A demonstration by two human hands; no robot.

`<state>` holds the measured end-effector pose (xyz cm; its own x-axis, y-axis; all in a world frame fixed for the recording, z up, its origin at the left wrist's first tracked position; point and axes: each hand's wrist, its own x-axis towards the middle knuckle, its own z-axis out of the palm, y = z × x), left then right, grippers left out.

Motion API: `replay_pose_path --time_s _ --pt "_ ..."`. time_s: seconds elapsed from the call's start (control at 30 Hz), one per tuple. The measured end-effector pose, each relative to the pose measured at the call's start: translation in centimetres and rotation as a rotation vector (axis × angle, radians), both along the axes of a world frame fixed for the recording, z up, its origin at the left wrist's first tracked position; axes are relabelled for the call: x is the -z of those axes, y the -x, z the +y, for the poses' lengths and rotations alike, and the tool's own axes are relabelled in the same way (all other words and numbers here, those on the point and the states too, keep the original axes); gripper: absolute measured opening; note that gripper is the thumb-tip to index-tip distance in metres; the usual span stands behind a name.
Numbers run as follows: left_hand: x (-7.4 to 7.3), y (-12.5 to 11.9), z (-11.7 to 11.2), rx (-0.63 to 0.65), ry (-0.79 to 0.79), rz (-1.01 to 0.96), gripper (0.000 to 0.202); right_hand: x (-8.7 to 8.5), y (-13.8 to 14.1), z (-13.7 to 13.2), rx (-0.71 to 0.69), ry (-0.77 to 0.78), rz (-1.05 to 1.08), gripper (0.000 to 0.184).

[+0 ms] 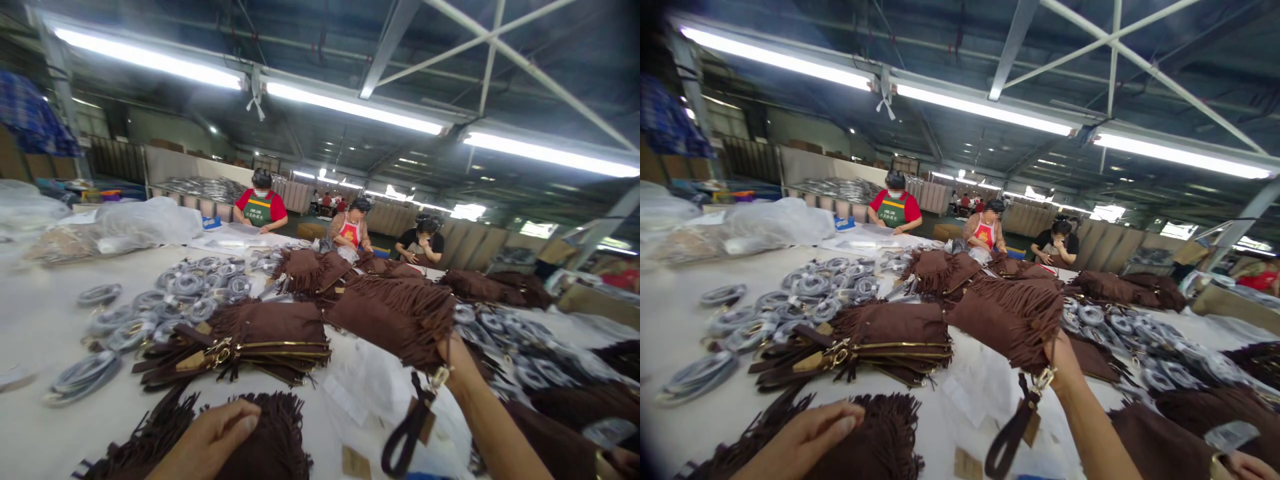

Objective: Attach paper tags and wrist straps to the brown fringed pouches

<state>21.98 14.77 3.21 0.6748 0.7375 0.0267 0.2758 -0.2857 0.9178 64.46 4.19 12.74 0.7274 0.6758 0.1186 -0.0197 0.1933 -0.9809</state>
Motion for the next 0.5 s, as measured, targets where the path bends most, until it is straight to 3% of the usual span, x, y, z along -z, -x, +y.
replay_pose_path --time_s 0.1,0.2,0.27,0.37,0.5 --pt "-2.3 -4.9 -0.3 0.065 0.269 -0.156 0.046 -1.9 2.4 -0.4 -0.045 0.017 0.121 0.038" --pt "-3.2 -9.3 -0.9 0.030 0.587 -0.304 0.058 -2.3 6.2 0.5 0.005 0.051 0.168 0.033" --pt "-4.1 -11.3 -1.2 0.027 0.677 -0.442 0.060 -2.3 8.9 1.3 0.036 0.074 0.159 0.032" --pt "-5.7 -12.1 -1.3 -0.107 0.593 -0.494 0.052 -3.2 12.2 1.6 0.005 0.071 0.014 0.032" --pt "-7.1 -9.5 -1.2 -0.446 0.380 -0.442 0.058 -5.7 16.1 1.4 -0.112 -0.056 -0.296 0.033"
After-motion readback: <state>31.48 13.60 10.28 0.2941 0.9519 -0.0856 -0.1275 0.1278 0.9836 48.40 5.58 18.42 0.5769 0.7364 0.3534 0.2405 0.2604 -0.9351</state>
